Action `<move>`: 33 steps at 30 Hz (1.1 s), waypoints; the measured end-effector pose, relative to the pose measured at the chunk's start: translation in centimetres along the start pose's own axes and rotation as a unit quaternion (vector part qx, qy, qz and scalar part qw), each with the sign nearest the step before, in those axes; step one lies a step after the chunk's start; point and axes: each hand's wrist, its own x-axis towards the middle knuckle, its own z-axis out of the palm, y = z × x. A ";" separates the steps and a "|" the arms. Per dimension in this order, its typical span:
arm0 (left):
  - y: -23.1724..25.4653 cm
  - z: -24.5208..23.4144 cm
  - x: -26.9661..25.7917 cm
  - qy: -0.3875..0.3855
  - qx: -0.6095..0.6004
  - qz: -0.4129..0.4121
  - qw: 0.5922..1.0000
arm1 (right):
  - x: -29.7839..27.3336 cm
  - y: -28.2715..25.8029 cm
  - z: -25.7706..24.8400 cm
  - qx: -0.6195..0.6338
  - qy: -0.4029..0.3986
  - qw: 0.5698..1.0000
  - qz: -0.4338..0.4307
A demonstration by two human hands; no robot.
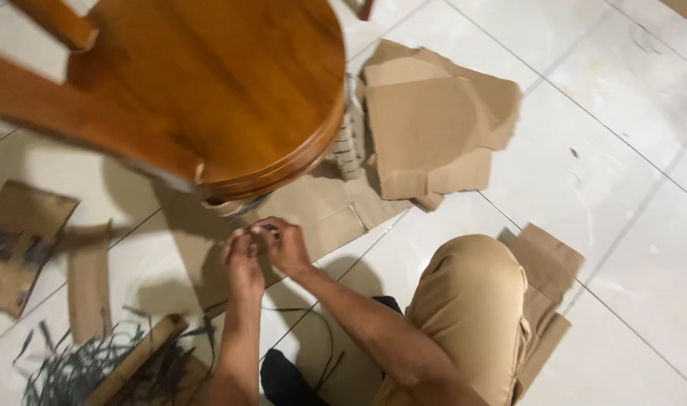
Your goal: Wrapping wooden furniture legs with cardboard and securing them with plastic ties
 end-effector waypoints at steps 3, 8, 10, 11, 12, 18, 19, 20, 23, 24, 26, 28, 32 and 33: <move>-0.7 -2.2 2.4 0.056 -0.056 -0.045 0.996 | -0.3 0.1 1.7 0.121 0.067 0.986 0.090; 5.7 -1.5 -0.3 -0.095 0.442 0.125 0.883 | 0.7 2.8 1.8 0.309 0.084 0.909 0.269; 6.0 -0.6 0.2 -0.124 0.315 0.059 0.939 | 1.0 3.0 2.2 0.339 0.098 0.891 0.285; 6.8 -0.1 0.0 -0.057 0.076 -0.040 0.995 | 1.0 2.9 2.5 0.352 0.089 0.891 0.273; 7.6 0.4 -0.2 0.021 -0.171 -0.135 0.976 | 1.0 2.7 2.8 0.365 0.079 0.890 0.261; 6.3 -2.6 2.3 0.010 -0.183 -0.093 0.979 | 2.1 4.4 3.6 0.377 0.053 0.876 0.296; 5.3 -4.5 3.8 0.009 -0.182 -0.097 0.978 | 2.3 5.0 4.0 0.376 0.057 0.876 0.296; 4.3 -6.5 5.3 -0.042 -0.192 -0.082 0.977 | 2.6 5.5 4.5 0.398 0.076 0.867 0.290; 2.7 -9.3 8.6 -0.052 -0.198 -0.073 0.976 | 3.6 4.5 4.1 0.396 0.080 0.858 0.317; 2.4 -9.7 9.7 -0.011 -0.193 -0.074 0.978 | 4.1 3.7 3.8 0.373 0.062 0.858 0.348; 4.0 -7.3 7.9 -0.007 -0.112 -0.074 0.991 | 4.0 5.9 4.7 0.392 0.070 0.854 0.334; 5.9 -5.3 5.4 -0.003 -0.029 -0.073 0.997 | 4.1 6.0 4.8 0.411 0.077 0.850 0.320; 8.5 -2.2 2.2 -0.016 -0.028 -0.076 0.997 | 4.9 4.7 4.0 0.329 0.023 0.881 0.339; 9.0 -1.8 2.0 -0.017 -0.024 -0.105 0.994 | 4.9 4.7 4.2 0.333 0.028 0.880 0.339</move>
